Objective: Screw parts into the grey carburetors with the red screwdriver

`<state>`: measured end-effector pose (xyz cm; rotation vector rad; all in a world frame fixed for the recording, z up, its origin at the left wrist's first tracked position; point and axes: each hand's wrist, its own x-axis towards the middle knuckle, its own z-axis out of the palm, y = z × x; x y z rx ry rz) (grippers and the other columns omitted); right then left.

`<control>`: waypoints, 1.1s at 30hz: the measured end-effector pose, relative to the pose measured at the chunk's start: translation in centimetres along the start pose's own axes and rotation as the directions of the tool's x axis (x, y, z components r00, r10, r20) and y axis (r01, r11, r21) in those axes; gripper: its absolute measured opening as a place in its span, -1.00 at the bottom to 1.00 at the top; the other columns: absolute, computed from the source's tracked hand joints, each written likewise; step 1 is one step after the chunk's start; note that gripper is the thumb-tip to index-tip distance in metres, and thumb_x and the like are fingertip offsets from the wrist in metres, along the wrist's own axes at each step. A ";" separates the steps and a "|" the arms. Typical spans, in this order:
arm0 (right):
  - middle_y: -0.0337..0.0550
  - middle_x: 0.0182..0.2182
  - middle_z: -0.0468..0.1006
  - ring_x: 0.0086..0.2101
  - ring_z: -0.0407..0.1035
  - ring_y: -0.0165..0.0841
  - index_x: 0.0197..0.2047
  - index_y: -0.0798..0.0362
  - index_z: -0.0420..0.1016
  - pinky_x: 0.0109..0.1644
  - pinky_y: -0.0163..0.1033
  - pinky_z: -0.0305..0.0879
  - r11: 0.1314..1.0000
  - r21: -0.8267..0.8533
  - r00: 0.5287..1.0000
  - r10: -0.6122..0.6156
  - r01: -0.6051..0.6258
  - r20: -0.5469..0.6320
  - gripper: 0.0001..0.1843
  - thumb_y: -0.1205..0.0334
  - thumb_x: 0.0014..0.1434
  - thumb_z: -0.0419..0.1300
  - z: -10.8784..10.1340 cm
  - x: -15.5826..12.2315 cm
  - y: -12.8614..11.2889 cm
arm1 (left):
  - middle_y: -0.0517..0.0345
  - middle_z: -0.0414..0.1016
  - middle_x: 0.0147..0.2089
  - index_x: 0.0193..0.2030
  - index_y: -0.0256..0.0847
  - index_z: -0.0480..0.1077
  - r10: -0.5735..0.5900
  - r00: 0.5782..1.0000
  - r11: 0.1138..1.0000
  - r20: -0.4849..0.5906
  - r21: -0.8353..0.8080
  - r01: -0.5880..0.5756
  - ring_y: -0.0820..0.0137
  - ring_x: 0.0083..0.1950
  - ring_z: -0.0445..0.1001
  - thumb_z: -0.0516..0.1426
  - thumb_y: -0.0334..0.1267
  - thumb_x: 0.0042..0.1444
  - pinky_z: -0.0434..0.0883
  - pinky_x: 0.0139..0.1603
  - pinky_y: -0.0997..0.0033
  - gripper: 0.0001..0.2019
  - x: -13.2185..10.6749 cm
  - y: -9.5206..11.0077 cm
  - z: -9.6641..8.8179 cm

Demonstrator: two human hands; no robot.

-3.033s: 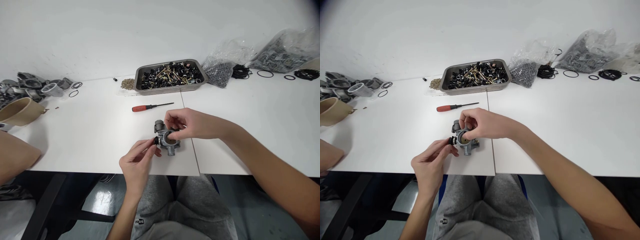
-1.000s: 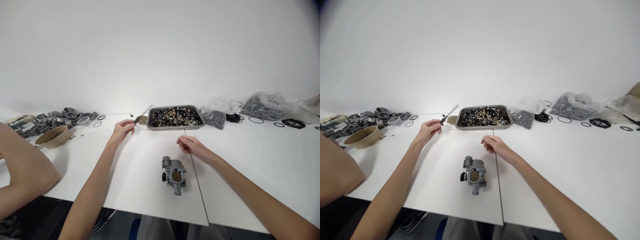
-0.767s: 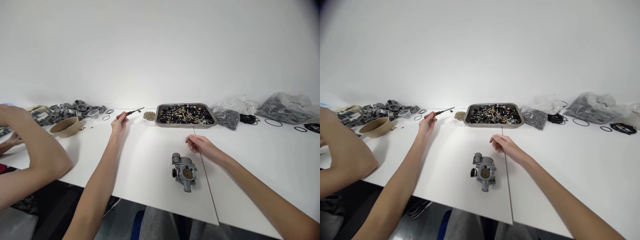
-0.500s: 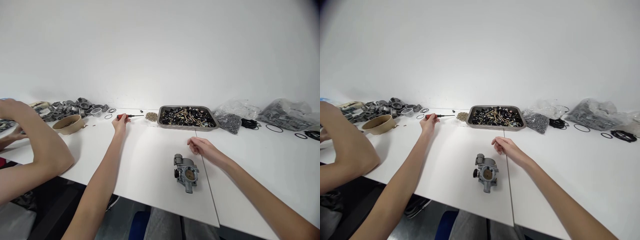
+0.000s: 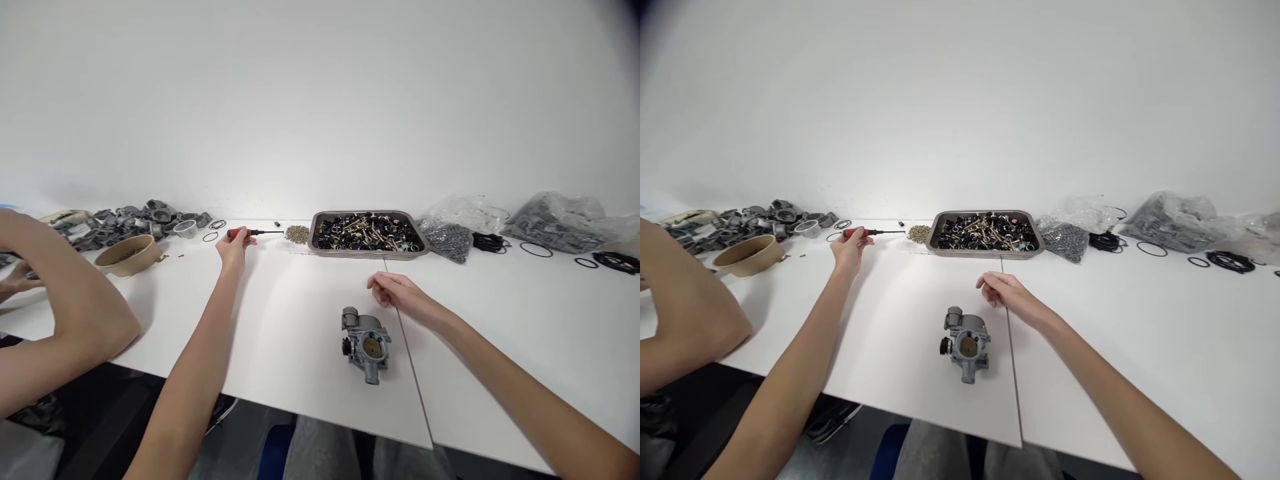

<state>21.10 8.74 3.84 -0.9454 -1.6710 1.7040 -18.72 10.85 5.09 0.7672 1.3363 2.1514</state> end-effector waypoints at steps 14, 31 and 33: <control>-0.25 -0.47 0.33 -0.44 0.18 -0.41 -0.26 0.10 0.44 -0.35 -0.24 0.07 0.920 -0.332 0.912 -0.306 0.209 -0.273 -0.71 0.01 0.23 0.15 0.4 0.0 0.2 | 0.12 0.47 -0.36 -0.37 -0.39 0.43 0.022 0.967 0.998 0.255 -0.055 -0.008 0.51 -0.49 0.45 0.34 -0.24 -0.14 0.48 -0.36 0.39 -0.73 -6.2 4.5 4.9; -0.14 -0.36 0.50 -0.41 0.31 -0.40 -0.24 0.13 0.59 -0.28 -0.24 0.24 0.812 -0.562 0.884 -0.369 0.158 -0.286 -0.74 0.11 0.07 0.34 0.3 0.7 1.4 | 0.02 0.51 -0.33 -0.29 -0.39 0.51 -0.221 0.786 0.975 0.577 0.120 0.187 0.43 -0.50 0.48 0.32 -0.26 -0.07 0.45 -0.38 0.35 -0.76 -13.5 3.9 8.0; -0.14 -0.36 0.51 -0.40 0.32 -0.40 -0.26 0.12 0.60 -0.28 -0.24 0.24 0.806 -0.567 0.877 -0.385 0.168 -0.287 -0.76 0.11 0.09 0.32 0.4 0.6 1.2 | 0.01 0.52 -0.31 -0.31 -0.40 0.51 -0.230 0.783 0.973 0.577 0.119 0.198 0.43 -0.50 0.48 0.32 -0.26 -0.08 0.45 -0.39 0.35 -0.76 -13.5 3.8 8.0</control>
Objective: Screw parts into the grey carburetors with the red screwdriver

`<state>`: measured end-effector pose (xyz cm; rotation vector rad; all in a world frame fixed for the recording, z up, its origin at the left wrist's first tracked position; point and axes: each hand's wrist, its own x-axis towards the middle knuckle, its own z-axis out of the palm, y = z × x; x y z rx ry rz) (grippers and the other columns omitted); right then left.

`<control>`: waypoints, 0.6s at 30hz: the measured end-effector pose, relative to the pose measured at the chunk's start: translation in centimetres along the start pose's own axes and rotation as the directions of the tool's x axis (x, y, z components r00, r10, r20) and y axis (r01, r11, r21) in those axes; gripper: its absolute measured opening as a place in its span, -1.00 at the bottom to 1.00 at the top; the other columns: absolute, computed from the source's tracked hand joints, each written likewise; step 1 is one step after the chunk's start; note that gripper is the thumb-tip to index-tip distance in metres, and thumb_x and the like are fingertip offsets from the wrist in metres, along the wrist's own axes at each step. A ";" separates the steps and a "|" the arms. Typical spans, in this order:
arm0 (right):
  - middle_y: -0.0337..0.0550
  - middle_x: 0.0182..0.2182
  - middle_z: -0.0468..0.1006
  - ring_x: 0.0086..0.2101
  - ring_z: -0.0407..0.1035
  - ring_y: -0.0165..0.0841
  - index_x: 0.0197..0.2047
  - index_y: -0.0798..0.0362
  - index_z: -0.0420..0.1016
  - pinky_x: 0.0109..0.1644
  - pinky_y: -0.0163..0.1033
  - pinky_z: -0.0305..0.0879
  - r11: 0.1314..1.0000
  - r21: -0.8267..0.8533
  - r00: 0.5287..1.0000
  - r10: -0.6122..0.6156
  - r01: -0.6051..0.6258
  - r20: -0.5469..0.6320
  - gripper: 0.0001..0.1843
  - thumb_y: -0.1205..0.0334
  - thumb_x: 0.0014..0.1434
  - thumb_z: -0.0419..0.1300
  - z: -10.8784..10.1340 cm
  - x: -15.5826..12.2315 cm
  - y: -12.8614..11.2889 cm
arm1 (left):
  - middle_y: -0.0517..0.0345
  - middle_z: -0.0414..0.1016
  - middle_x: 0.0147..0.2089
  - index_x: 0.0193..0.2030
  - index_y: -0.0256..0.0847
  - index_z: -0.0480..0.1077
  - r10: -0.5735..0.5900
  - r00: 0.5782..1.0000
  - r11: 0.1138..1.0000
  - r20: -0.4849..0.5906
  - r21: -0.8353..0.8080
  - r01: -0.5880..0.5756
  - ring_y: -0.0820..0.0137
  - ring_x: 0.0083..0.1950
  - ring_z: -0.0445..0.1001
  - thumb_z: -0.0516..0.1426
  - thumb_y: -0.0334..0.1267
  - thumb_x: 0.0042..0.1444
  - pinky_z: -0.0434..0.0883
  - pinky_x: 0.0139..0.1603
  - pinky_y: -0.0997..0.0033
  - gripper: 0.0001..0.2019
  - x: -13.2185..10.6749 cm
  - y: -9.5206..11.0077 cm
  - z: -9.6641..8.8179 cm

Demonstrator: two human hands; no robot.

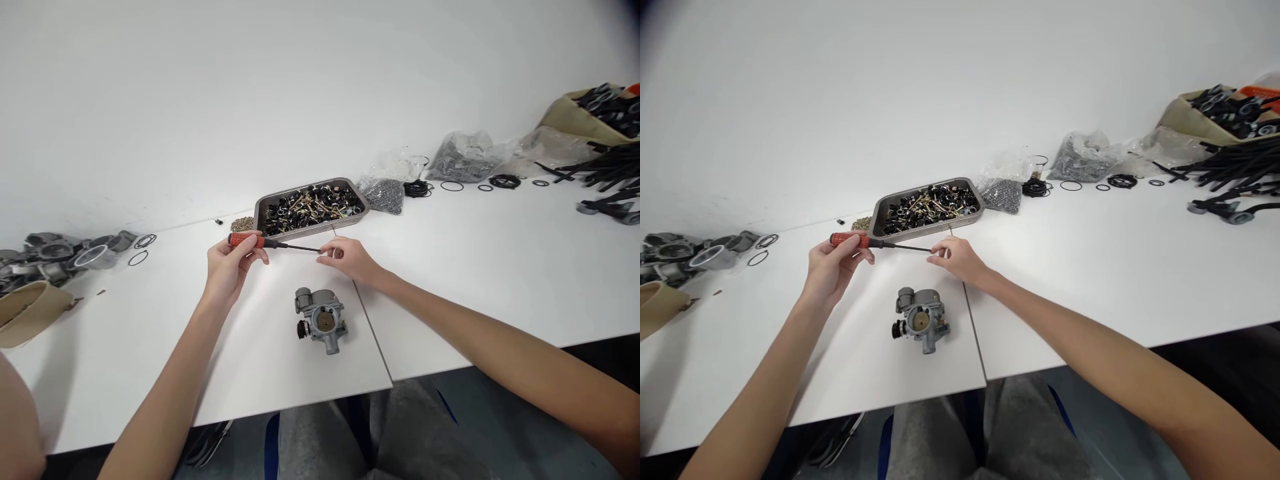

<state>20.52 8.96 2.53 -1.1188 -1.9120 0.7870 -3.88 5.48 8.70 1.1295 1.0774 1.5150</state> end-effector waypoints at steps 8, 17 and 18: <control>-0.14 -0.36 0.54 -0.38 0.33 -0.41 -0.35 0.12 0.60 -0.26 -0.25 0.22 0.999 0.010 0.999 -0.030 0.030 -0.043 -0.83 0.25 0.19 0.22 0.0 0.0 -0.1 | 0.02 0.51 -0.36 -0.30 -0.42 0.50 -0.017 1.000 1.000 -0.009 -0.014 0.016 0.43 -0.51 0.47 0.33 -0.26 -0.10 0.45 -0.40 0.36 -0.73 0.0 -0.1 0.1; -0.16 -0.35 0.54 -0.39 0.33 -0.41 -0.35 0.09 0.60 -0.28 -0.26 0.22 0.999 0.024 0.997 -0.047 0.049 -0.057 -0.87 0.26 0.16 0.24 -0.1 0.1 0.1 | 0.00 0.51 -0.32 -0.31 -0.42 0.49 -0.008 1.000 1.000 -0.022 -0.010 0.007 0.43 -0.52 0.47 0.33 -0.26 -0.08 0.44 -0.41 0.35 -0.74 -0.2 -0.2 0.1; -0.16 -0.36 0.54 -0.40 0.33 -0.41 -0.35 0.09 0.60 -0.28 -0.26 0.22 0.998 0.024 0.997 -0.049 0.051 -0.057 -0.88 0.26 0.15 0.25 -0.1 0.1 0.1 | 0.00 0.51 -0.32 -0.31 -0.42 0.49 -0.007 1.000 1.000 -0.022 -0.009 0.007 0.44 -0.52 0.47 0.33 -0.26 -0.08 0.44 -0.41 0.35 -0.74 -0.1 -0.3 0.1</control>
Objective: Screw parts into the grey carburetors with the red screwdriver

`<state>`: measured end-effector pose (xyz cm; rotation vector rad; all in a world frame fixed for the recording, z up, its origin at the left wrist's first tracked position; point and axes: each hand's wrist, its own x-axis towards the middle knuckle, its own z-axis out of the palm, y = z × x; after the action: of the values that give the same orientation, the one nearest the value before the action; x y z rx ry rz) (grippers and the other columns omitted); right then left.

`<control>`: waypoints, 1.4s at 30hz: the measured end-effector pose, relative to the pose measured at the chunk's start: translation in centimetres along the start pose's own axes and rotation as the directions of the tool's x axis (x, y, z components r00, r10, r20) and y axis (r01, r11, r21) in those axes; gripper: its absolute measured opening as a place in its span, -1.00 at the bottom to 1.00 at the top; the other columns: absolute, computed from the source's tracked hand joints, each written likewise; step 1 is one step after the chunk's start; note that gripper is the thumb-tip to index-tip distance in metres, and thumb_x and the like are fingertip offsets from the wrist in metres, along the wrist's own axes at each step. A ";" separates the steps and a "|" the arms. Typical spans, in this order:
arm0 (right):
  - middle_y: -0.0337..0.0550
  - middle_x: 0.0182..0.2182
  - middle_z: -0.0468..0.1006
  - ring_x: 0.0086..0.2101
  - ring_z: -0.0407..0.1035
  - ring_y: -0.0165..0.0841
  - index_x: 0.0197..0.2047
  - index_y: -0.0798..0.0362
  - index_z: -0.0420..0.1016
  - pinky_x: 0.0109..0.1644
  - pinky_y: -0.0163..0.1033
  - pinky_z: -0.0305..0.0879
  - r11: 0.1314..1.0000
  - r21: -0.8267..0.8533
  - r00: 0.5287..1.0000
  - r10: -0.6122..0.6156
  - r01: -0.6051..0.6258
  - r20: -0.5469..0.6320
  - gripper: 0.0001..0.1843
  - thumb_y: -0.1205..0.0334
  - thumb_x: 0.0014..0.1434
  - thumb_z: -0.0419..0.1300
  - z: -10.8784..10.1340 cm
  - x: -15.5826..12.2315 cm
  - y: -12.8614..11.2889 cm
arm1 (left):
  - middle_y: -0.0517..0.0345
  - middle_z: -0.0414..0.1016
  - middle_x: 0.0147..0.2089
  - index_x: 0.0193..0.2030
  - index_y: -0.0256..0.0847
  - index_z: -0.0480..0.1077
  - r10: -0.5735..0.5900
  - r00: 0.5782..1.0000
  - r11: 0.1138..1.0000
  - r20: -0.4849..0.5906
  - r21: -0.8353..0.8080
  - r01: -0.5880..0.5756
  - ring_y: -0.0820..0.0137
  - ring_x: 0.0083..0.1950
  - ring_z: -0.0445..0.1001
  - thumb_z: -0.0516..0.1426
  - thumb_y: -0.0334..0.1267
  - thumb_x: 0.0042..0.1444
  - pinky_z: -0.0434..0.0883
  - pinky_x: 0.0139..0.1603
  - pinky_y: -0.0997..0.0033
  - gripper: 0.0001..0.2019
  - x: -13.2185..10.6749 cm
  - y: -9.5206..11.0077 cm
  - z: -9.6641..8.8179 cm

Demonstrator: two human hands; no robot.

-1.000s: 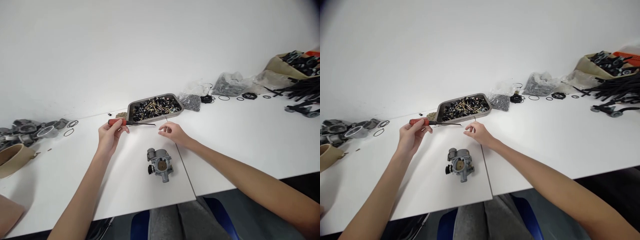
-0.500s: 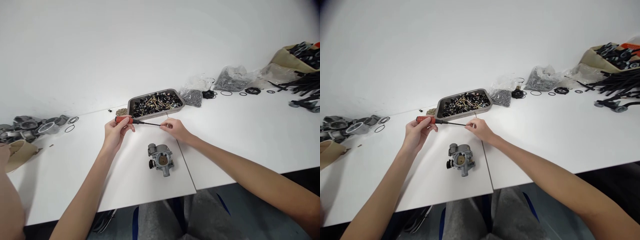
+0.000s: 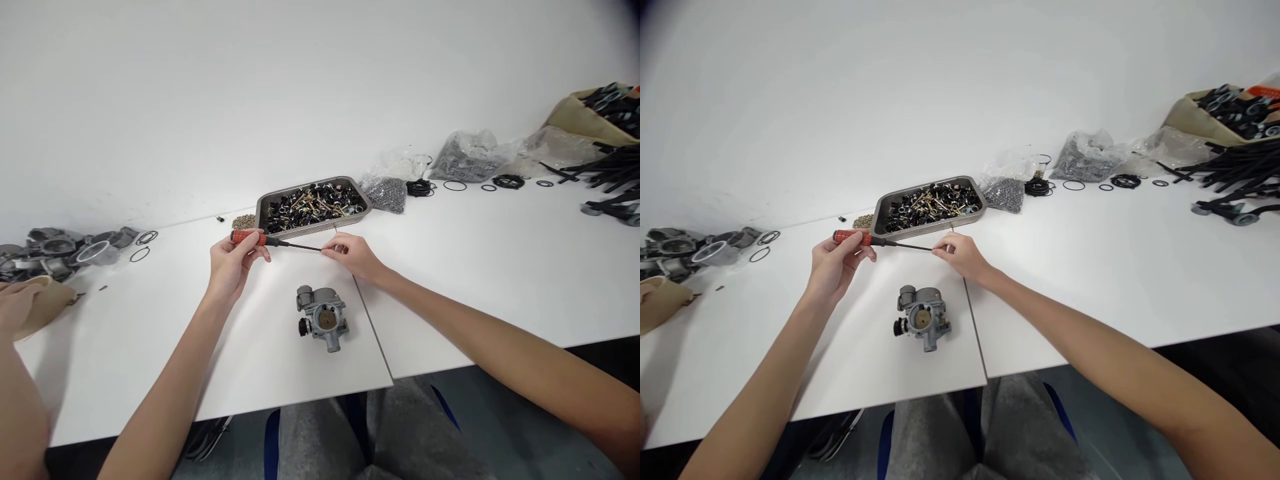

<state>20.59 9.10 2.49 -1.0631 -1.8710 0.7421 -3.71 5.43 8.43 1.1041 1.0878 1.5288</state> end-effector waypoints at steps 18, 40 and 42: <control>-0.16 -0.35 0.54 -0.41 0.32 -0.42 -0.36 0.09 0.60 -0.31 -0.27 0.22 1.000 0.014 1.000 0.027 -0.027 -0.005 -0.89 0.25 0.11 0.27 0.0 0.1 0.0 | 0.01 0.52 -0.30 -0.30 -0.41 0.46 -0.005 1.000 1.000 -0.003 0.017 0.005 0.45 -0.50 0.47 0.31 -0.20 -0.05 0.47 -0.37 0.33 -0.72 0.1 -0.5 -0.1; -0.06 -0.05 0.56 -0.16 0.45 -0.23 0.12 -0.01 0.50 -0.12 -0.19 0.39 0.983 -0.182 0.775 0.111 0.006 0.622 -0.40 0.18 -0.03 0.40 -7.6 1.8 -4.1 | 0.04 0.46 -0.35 -0.47 -0.37 0.40 0.129 0.990 0.992 -0.049 0.007 -0.129 0.45 -0.56 0.43 0.30 -0.18 -0.04 0.43 -0.55 0.34 -0.74 2.0 3.5 -1.9; -0.10 0.10 0.48 0.03 0.40 -0.17 0.23 -0.13 0.40 0.01 -0.18 0.38 0.988 -0.113 0.672 0.014 0.105 0.740 -0.21 0.19 -0.11 0.46 -8.5 1.9 -5.4 | 0.06 0.46 -0.38 -0.53 -0.34 0.37 0.205 0.979 0.978 -0.016 0.050 -0.204 0.48 -0.59 0.39 0.28 -0.19 -0.01 0.40 -0.61 0.36 -0.72 2.5 5.7 -1.9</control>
<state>25.45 8.97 11.53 -0.8458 -2.6743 1.1403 -6.95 6.63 13.93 1.2682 1.0560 1.6849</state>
